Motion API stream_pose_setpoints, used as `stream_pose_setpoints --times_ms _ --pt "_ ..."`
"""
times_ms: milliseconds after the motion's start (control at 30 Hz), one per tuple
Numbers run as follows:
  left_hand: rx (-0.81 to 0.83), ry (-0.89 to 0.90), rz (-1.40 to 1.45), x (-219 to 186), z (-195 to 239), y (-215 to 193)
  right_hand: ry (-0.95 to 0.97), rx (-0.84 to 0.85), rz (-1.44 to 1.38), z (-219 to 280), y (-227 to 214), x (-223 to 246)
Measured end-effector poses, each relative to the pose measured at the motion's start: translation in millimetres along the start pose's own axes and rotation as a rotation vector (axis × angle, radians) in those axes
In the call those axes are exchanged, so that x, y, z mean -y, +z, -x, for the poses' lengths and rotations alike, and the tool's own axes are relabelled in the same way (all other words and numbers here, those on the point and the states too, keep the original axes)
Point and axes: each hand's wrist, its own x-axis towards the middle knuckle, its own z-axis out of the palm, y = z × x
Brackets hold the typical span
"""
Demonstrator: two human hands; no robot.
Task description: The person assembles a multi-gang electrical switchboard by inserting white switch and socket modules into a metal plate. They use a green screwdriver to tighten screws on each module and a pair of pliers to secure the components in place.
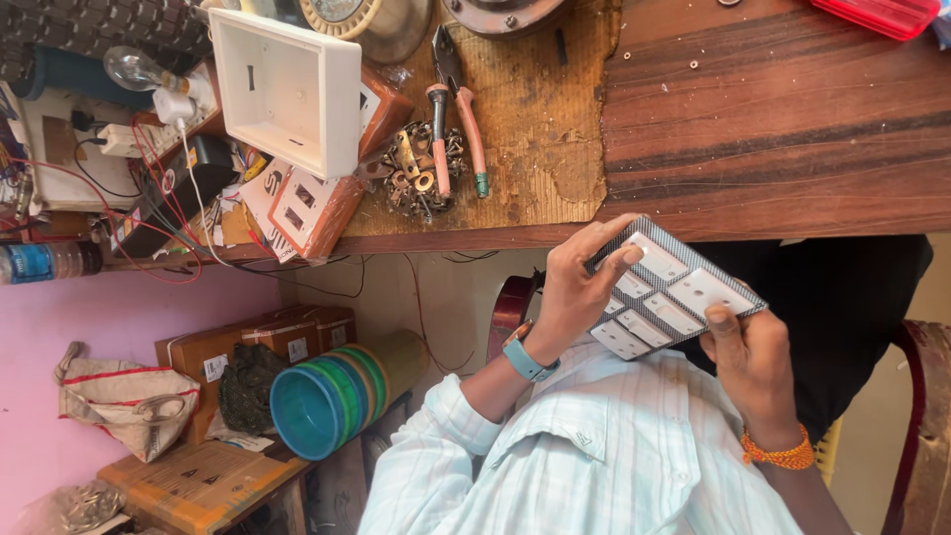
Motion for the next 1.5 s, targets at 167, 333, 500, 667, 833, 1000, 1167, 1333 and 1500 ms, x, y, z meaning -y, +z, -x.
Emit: stream_pose_setpoints --times_ms 167,333,500,667,833,1000,1167,1333,1500 --pt "0.008 0.106 -0.044 -8 -12 -8 0.016 0.066 0.008 -5 -3 18" --pt "0.079 0.057 0.015 -9 -11 -5 -0.492 -0.148 0.312 -5 -1 48" --pt "0.139 0.030 0.004 -8 -13 5 -0.359 -0.123 0.491 -14 -21 71" --pt "0.173 0.050 -0.054 -13 -12 6 -0.086 0.136 0.847 -36 -38 93" --pt "0.165 0.093 -0.119 -15 -2 11 0.139 0.261 0.967 -46 -30 107" --pt "0.128 0.082 -0.139 -11 -8 15 -0.015 0.240 0.852 -54 -21 109" --pt "0.161 0.075 -0.091 -10 -10 9 -0.110 0.198 0.742 -48 -13 103" --pt "0.288 -0.090 -0.080 -7 -14 2 0.027 0.196 0.836 -42 -11 111" --pt "0.281 -0.080 0.054 -4 -16 -4 -0.111 0.159 0.820 -36 -4 126"
